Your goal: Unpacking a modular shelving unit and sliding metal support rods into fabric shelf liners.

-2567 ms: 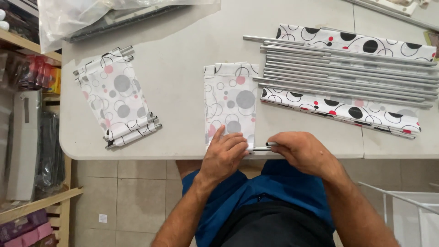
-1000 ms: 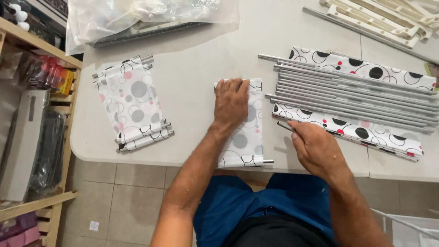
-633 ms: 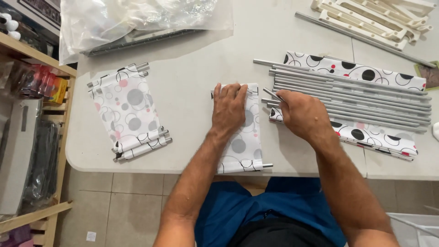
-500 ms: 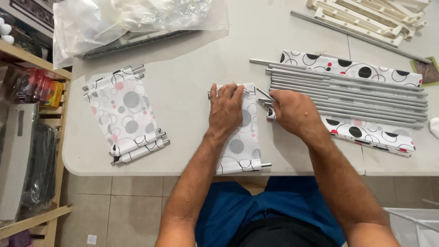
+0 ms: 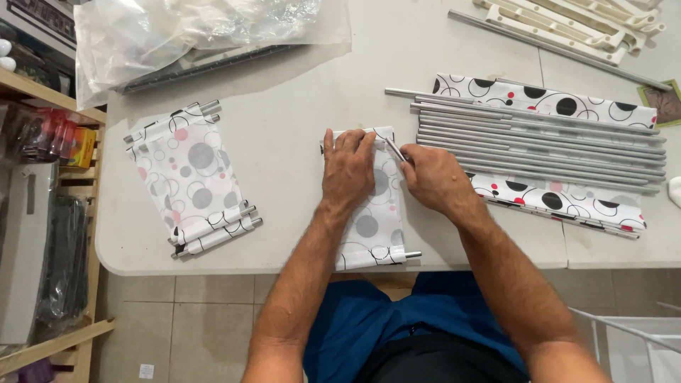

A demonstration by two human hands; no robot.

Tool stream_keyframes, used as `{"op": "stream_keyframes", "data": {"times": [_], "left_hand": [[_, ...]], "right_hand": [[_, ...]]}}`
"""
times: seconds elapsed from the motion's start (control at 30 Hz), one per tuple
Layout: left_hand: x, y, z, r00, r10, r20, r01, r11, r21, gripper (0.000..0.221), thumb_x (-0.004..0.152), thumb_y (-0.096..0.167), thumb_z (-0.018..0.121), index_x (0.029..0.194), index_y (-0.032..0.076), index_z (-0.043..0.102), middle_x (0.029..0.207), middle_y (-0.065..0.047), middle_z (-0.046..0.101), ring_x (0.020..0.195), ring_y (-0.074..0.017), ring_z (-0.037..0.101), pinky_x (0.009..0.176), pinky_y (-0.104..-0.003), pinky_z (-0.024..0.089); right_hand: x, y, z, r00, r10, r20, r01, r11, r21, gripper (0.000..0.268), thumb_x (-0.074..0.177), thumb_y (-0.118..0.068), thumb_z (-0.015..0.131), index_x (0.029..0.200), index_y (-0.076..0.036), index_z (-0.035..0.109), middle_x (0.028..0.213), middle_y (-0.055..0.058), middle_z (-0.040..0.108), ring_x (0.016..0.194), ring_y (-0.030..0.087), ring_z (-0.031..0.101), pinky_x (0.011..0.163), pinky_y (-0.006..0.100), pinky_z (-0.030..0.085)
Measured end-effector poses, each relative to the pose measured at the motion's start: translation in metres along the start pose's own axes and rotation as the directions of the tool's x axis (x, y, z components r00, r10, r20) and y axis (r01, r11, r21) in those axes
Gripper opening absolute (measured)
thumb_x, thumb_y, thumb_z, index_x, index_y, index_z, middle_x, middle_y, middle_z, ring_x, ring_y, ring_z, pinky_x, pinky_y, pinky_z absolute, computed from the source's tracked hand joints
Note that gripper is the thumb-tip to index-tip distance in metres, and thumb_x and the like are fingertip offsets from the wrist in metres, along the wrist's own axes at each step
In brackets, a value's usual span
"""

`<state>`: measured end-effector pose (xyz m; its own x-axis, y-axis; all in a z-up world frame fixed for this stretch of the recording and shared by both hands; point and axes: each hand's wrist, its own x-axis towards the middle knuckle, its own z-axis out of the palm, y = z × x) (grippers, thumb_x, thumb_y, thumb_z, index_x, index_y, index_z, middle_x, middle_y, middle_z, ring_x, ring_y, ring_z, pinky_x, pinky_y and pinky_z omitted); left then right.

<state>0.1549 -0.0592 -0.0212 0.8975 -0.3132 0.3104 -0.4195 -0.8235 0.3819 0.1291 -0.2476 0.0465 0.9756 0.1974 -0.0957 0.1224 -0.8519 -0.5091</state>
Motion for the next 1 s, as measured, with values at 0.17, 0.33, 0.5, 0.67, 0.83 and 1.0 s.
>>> {"op": "stream_keyframes", "data": {"times": [0.17,0.33,0.5,0.67,0.83,1.0], "left_hand": [[0.001,0.001,-0.001,1.000,-0.003,-0.004,0.003,1.000,-0.020,0.033,0.104,0.016,0.050,0.134,0.012,0.062,0.122,-0.014,0.063,0.130,-0.0316,0.057,0.121,-0.067,0.018],[0.001,0.002,-0.001,1.000,0.002,-0.016,-0.002,1.000,-0.004,0.033,0.105,0.016,0.049,0.133,0.011,0.064,0.121,-0.014,0.063,0.130,-0.0308,0.058,0.121,-0.067,0.019],[-0.003,-0.009,0.013,0.994,0.053,-0.096,-0.053,0.999,-0.001,0.025,0.104,0.015,0.055,0.125,0.013,0.068,0.112,-0.011,0.065,0.123,-0.0288,0.062,0.121,-0.066,0.018],[-0.003,-0.008,0.001,0.963,0.131,-0.238,-0.145,0.989,-0.042,0.015,0.100,0.015,0.065,0.113,0.017,0.072,0.099,-0.006,0.067,0.110,-0.0252,0.067,0.120,-0.067,0.020],[0.010,0.007,-0.025,0.920,0.299,-0.252,-0.309,0.951,0.001,0.005,0.096,0.021,0.069,0.101,0.020,0.070,0.091,0.001,0.063,0.101,-0.0196,0.066,0.118,-0.064,0.027],[0.021,0.013,-0.049,0.920,0.313,-0.234,-0.313,0.949,0.036,0.010,0.102,0.026,0.062,0.098,0.020,0.069,0.084,0.001,0.063,0.093,-0.0186,0.069,0.115,-0.056,0.035]], "right_hand": [[0.000,-0.008,-0.007,1.000,-0.028,0.013,0.028,0.999,0.018,0.029,0.099,-0.018,0.059,0.120,-0.002,0.072,0.091,0.022,0.076,0.089,0.044,0.074,0.076,0.051,0.061],[0.001,-0.010,-0.011,0.999,-0.041,0.034,0.040,0.998,0.048,0.030,0.099,-0.016,0.060,0.123,-0.001,0.071,0.090,0.023,0.076,0.089,0.043,0.074,0.075,0.051,0.061],[0.007,0.005,-0.009,0.991,-0.135,0.017,0.135,0.991,-0.010,0.025,0.095,-0.013,0.064,0.118,-0.009,0.072,0.089,0.020,0.074,0.085,0.046,0.071,0.071,0.056,0.058],[0.005,0.010,-0.031,0.958,-0.280,-0.063,0.280,0.960,-0.003,0.024,0.096,-0.013,0.060,0.117,-0.020,0.070,0.096,0.014,0.073,0.093,0.045,0.068,0.076,0.058,0.056],[0.009,-0.017,-0.059,0.871,-0.489,-0.056,0.467,0.857,-0.218,0.005,0.096,-0.019,0.064,0.099,-0.017,0.067,0.083,0.005,0.072,0.087,0.032,0.070,0.074,0.046,0.056],[0.008,-0.024,-0.079,0.956,-0.287,-0.067,0.274,0.949,-0.157,0.029,0.095,-0.032,0.071,0.118,-0.015,0.065,0.092,0.012,0.075,0.092,0.040,0.071,0.077,0.057,0.055]]}}
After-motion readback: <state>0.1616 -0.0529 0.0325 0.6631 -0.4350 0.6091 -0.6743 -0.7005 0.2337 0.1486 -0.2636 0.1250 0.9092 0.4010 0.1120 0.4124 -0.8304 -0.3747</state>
